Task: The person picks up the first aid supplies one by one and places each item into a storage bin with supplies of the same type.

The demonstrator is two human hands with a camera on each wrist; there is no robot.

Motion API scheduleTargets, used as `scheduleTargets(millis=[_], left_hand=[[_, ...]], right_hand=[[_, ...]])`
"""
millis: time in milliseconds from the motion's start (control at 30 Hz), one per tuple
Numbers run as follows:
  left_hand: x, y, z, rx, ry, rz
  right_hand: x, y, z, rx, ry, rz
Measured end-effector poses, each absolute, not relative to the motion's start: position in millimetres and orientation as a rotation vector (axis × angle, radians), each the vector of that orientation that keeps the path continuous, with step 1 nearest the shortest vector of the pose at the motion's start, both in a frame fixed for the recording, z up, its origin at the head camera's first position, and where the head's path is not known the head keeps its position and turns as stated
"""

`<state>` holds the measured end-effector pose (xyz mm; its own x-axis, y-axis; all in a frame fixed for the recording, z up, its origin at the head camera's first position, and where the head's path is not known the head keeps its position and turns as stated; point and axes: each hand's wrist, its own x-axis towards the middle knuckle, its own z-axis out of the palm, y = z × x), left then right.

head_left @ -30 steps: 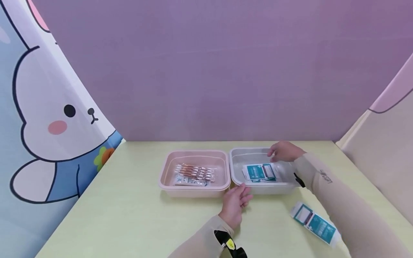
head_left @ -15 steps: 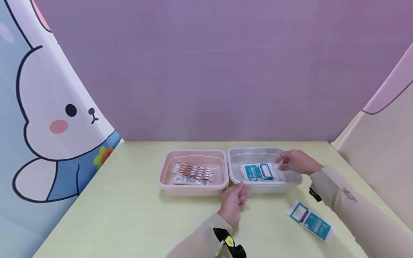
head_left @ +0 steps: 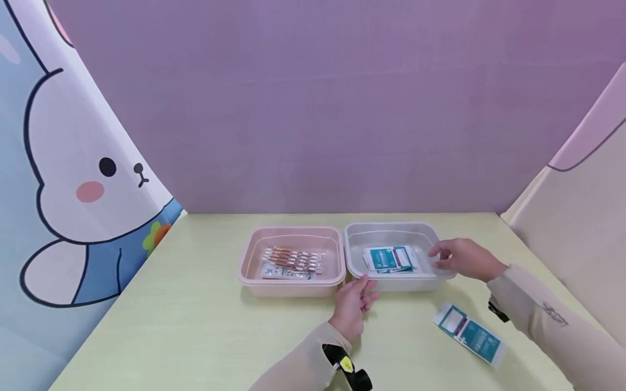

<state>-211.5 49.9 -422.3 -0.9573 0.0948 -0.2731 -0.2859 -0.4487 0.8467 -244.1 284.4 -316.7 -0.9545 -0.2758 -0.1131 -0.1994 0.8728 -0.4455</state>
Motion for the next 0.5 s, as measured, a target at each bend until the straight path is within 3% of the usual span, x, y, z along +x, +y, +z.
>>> scheduleTargets(millis=[500], left_hand=[[-209.9,49.1,-420.9,-0.252,1.504,2.487]], right_hand=[[-208.0,310.2,-338.0,-0.327,2.751,-0.939]])
